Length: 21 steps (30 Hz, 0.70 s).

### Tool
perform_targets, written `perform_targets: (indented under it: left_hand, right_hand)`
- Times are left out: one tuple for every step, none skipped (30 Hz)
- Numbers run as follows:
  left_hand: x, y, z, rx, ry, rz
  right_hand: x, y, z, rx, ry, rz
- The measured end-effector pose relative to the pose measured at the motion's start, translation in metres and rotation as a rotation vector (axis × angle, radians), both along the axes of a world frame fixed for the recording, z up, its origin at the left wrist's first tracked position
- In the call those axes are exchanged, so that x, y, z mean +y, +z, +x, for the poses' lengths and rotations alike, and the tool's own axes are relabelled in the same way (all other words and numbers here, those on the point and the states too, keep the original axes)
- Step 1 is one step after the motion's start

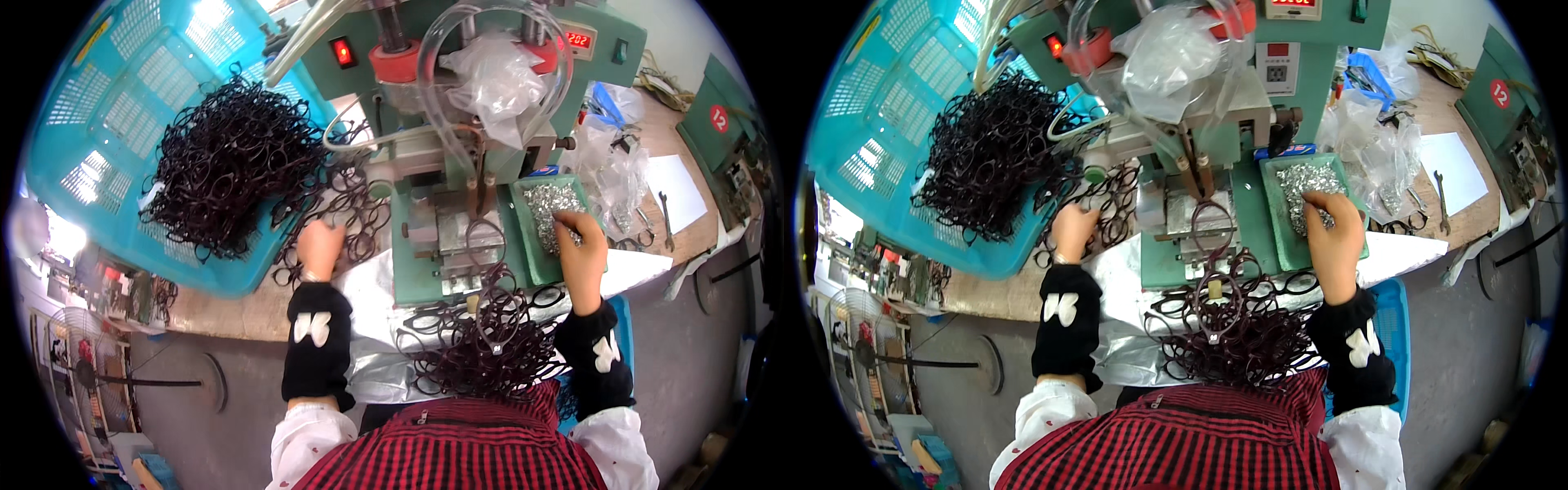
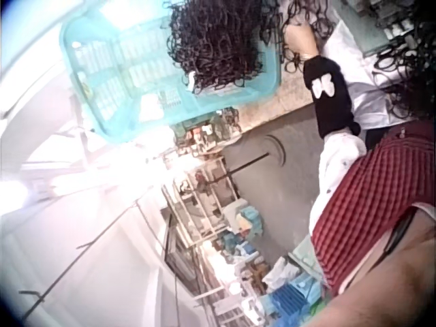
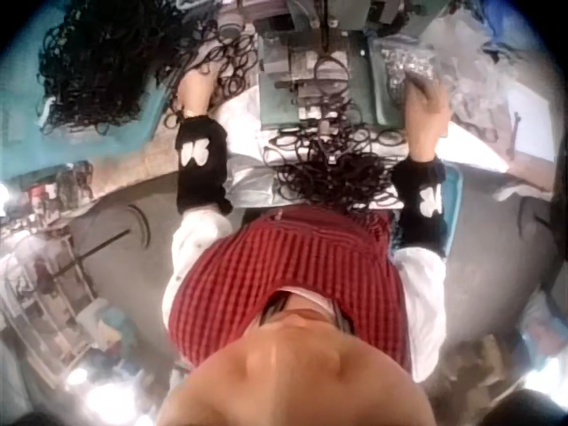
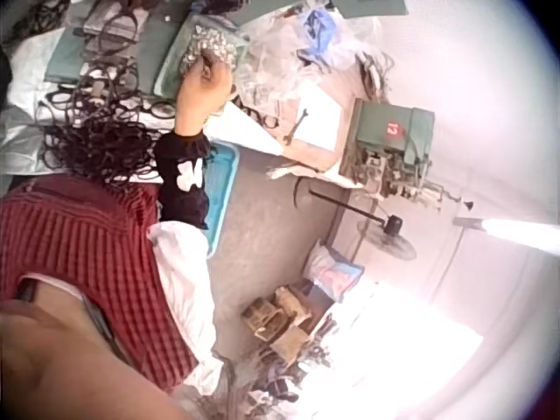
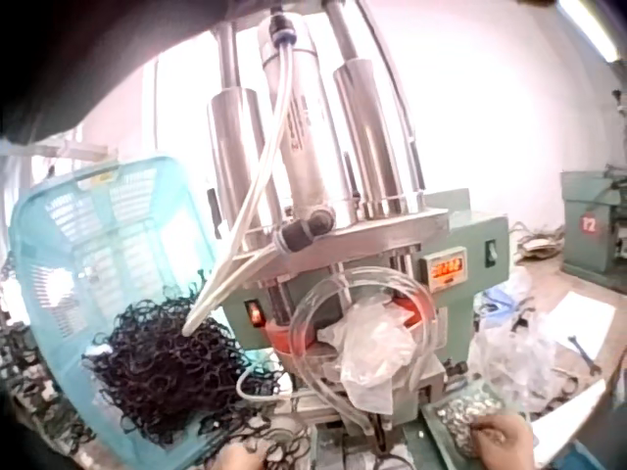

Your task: The person assembles eyeglasses by inserting small metal components into black frames using a press machine. They repeatedly pick frames from a basket, place them in the machine, add metal parts, and operate the press to secure the components.

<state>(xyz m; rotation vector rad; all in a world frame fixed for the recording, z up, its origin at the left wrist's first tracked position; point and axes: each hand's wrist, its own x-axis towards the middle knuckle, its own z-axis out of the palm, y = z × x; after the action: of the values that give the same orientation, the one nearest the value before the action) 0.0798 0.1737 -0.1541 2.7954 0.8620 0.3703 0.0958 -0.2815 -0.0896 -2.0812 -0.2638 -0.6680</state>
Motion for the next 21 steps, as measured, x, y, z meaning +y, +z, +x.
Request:
perform_targets:
  left_hand:
    - [0.001,0.012,-0.001,0.018,-0.015,-0.083]
    - [0.001,0.029,-0.010,0.047,-0.027,-0.178]
    - [0.012,0.042,-0.025,-0.042,-0.043,-0.451]
    - [0.021,0.056,-0.032,-0.143,-0.062,-0.725]
    - [0.020,0.076,-0.034,-0.209,-0.096,-0.889]
    - [0.021,0.096,-0.040,-0.275,-0.117,-1.041]
    - [0.030,0.109,-0.041,-0.247,-0.141,-1.068]
    - [0.037,0.121,-0.042,-0.226,-0.162,-1.085]
    - [0.040,0.117,-0.040,-0.184,-0.111,-0.842]
    - [0.043,0.120,-0.037,-0.139,-0.105,-0.904]
    - [0.046,0.124,-0.033,-0.094,-0.102,-0.969]
    - [0.049,0.129,-0.030,-0.049,-0.099,-1.025]
    - [0.056,0.123,-0.031,-0.119,-0.120,-1.039]
    - [0.067,0.121,-0.031,-0.079,-0.205,-1.217]
    - [0.053,0.128,-0.029,-0.122,-0.208,-1.191]
    - [0.031,0.134,-0.030,-0.161,-0.217,-1.166]
    - [0.019,0.130,-0.033,-0.172,-0.215,-0.901]
    - [0.021,0.116,-0.039,-0.246,-0.233,-0.885]
    - [0.016,0.109,-0.046,-0.294,-0.222,-1.036]
    - [0.010,0.104,-0.051,-0.344,-0.207,-1.185]
    - [0.000,0.099,-0.053,-0.425,-0.201,-1.185]
  right_hand:
    - [-0.012,-0.002,-0.007,-0.022,-0.058,-0.037]
    - [-0.026,-0.002,-0.019,-0.033,-0.112,-0.086]
    - [-0.036,-0.004,-0.030,-0.062,-0.151,-0.104]
    - [-0.047,-0.005,-0.039,-0.066,-0.166,-0.103]
    - [-0.059,-0.008,-0.047,-0.033,-0.198,-0.058]
    - [-0.065,-0.011,-0.052,0.004,-0.220,-0.001]
    - [-0.059,-0.004,-0.057,0.038,-0.212,0.047]
    - [-0.049,0.005,-0.057,0.017,-0.129,0.025]
    - [-0.039,0.016,-0.053,-0.005,-0.047,0.002]
    - [-0.028,0.028,-0.049,-0.034,0.031,-0.017]
    - [-0.011,0.049,-0.046,0.008,0.123,0.028]
    - [0.007,0.063,-0.041,0.047,0.215,0.082]
    - [0.026,0.071,-0.031,0.007,0.288,0.108]
    - [0.042,0.082,-0.021,-0.034,0.355,0.120]
    - [0.054,0.077,-0.010,0.064,0.388,0.274]
    - [0.062,0.070,-0.002,0.157,0.415,0.430]
    - [0.069,0.069,-0.003,0.288,0.448,0.554]
    - [0.073,0.067,-0.005,0.289,0.464,0.569]
    - [0.076,0.062,-0.010,0.278,0.437,0.589]
    - [0.079,0.059,-0.014,0.266,0.410,0.609]
    - [0.081,0.058,-0.015,0.283,0.424,0.651]
